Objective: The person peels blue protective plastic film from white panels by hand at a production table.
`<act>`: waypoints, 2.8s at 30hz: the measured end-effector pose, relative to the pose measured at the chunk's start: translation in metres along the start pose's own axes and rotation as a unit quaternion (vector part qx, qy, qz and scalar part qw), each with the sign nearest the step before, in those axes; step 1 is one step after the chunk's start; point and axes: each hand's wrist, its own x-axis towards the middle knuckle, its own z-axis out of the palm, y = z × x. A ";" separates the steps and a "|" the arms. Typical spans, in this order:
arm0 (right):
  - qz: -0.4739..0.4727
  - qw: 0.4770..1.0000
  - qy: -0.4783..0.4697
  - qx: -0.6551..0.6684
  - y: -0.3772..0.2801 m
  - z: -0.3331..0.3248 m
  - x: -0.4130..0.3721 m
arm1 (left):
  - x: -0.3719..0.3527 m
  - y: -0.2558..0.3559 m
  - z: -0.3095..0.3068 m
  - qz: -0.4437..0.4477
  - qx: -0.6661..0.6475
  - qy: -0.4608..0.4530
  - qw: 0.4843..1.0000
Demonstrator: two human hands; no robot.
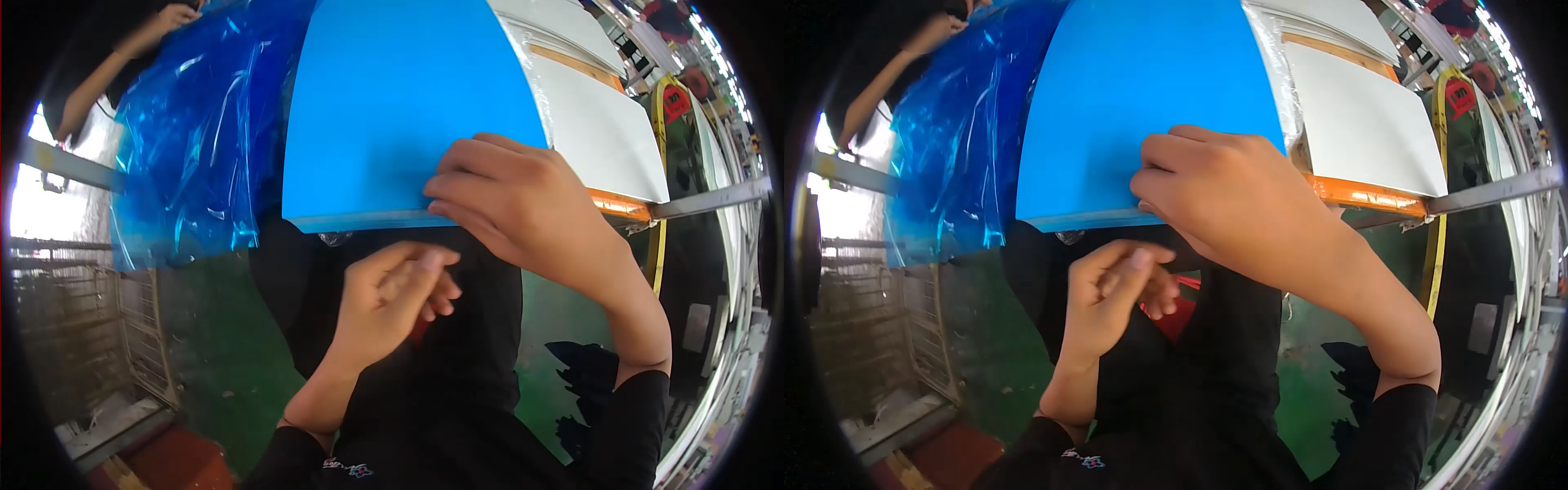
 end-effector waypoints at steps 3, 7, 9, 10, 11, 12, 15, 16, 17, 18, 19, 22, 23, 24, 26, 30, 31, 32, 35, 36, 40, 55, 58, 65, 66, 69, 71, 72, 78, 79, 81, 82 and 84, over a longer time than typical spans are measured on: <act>0.006 1.000 -0.018 -0.018 -0.008 0.001 0.002 | 0.011 0.005 0.004 -0.015 -0.032 -0.037 0.999; 0.012 0.999 -0.043 0.002 -0.007 -0.004 0.008 | 0.022 0.009 0.000 0.001 -0.033 -0.070 0.997; 0.006 0.999 -0.050 0.013 -0.005 -0.005 0.011 | 0.021 0.010 -0.002 -0.003 -0.035 -0.056 0.998; 0.004 0.998 -0.054 0.020 -0.003 -0.004 0.012 | 0.020 0.009 -0.004 -0.007 -0.035 -0.048 0.998; 0.001 0.998 -0.053 0.021 -0.003 -0.004 0.012 | 0.020 0.009 -0.005 -0.007 -0.045 -0.046 0.998; -0.002 0.998 -0.051 0.023 -0.002 -0.003 0.013 | 0.020 0.009 -0.007 -0.008 -0.054 -0.042 0.998; -0.009 0.999 -0.036 0.028 0.000 0.000 0.013 | 0.019 0.009 -0.009 -0.009 -0.070 -0.036 0.997; -0.008 0.999 -0.031 0.026 -0.001 0.002 0.013 | 0.019 0.009 -0.009 -0.008 -0.072 -0.035 0.997; -0.008 0.999 -0.027 0.024 -0.001 0.003 0.012 | 0.018 0.008 -0.008 -0.010 -0.071 -0.035 0.997; -0.005 1.000 -0.026 0.018 -0.002 0.005 0.012 | 0.018 0.008 -0.008 -0.011 -0.069 -0.037 0.997; -0.002 1.000 -0.020 0.017 -0.001 0.007 0.011 | 0.018 0.007 -0.007 -0.011 -0.066 -0.039 0.997; 0.013 0.999 -0.005 0.034 0.002 0.014 0.009 | 0.016 0.008 -0.009 -0.038 -0.071 -0.062 0.995; 0.019 0.999 -0.003 0.045 0.003 0.013 0.008 | 0.016 0.008 -0.009 -0.036 -0.069 -0.062 0.995; 0.027 0.998 -0.007 0.062 0.004 0.009 0.007 | 0.016 0.006 -0.009 -0.034 -0.067 -0.061 0.995; 0.025 0.997 -0.010 0.069 0.004 0.006 0.005 | 0.015 0.003 -0.008 -0.034 -0.065 -0.060 0.995; -0.007 1.000 -0.029 0.001 -0.006 0.004 0.003 | 0.015 -0.004 -0.006 -0.016 -0.068 -0.052 0.996; -0.011 0.999 -0.040 -0.023 -0.011 0.006 0.002 | 0.015 -0.006 -0.005 -0.007 -0.069 -0.049 0.996; -0.027 0.998 -0.013 -0.059 -0.016 0.010 0.000 | 0.013 -0.007 -0.005 0.003 -0.066 -0.050 0.997; -0.065 0.989 0.051 -0.123 -0.018 0.025 -0.006 | 0.013 -0.007 -0.009 0.021 -0.057 -0.052 0.997; -0.070 0.989 0.062 -0.111 -0.015 0.026 -0.007 | 0.013 -0.006 -0.010 0.014 -0.055 -0.050 0.997; -0.035 0.999 0.005 0.021 0.000 0.016 -0.002 | 0.011 0.001 -0.011 -0.016 -0.046 -0.057 0.997; 0.003 0.995 -0.080 0.056 0.003 0.004 0.007 | 0.007 0.014 -0.005 -0.013 -0.060 -0.043 0.997; 0.033 0.994 -0.068 0.076 0.004 -0.006 0.010 | 0.003 0.027 -0.008 -0.020 -0.044 -0.061 0.997; 0.062 0.993 -0.036 0.093 -0.006 -0.023 0.013 | 0.024 0.045 0.027 0.053 -0.190 -0.035 0.980; 0.062 0.993 -0.036 0.094 -0.005 -0.018 0.010 | 0.028 0.040 0.031 0.069 -0.195 -0.014 0.978; 0.083 0.990 -0.025 0.111 0.000 -0.013 0.008 | 0.035 0.025 0.040 0.105 -0.206 0.036 0.972; 0.086 0.990 0.004 0.108 0.003 -0.013 0.009 | 0.032 0.021 0.042 0.110 -0.211 0.048 0.970; 0.077 0.992 0.026 0.097 0.004 -0.014 0.010 | 0.030 0.023 0.044 0.108 -0.205 0.051 0.971; 0.127 0.986 0.097 0.040 0.033 -0.023 0.024 | 0.009 0.024 0.043 0.103 -0.174 0.045 0.978; 0.161 0.982 0.075 0.057 0.036 -0.029 0.026 | 0.005 0.021 0.041 0.102 -0.166 0.043 0.980; 0.227 0.966 0.052 0.111 0.041 -0.028 0.028 | -0.003 0.018 0.036 0.091 -0.161 0.038 0.982; 0.223 0.966 0.051 0.117 0.041 -0.024 0.027 | -0.007 0.019 0.033 0.081 -0.163 0.034 0.983; 0.213 0.968 0.051 0.125 0.039 -0.020 0.027 | -0.013 0.018 0.027 0.071 -0.171 0.033 0.982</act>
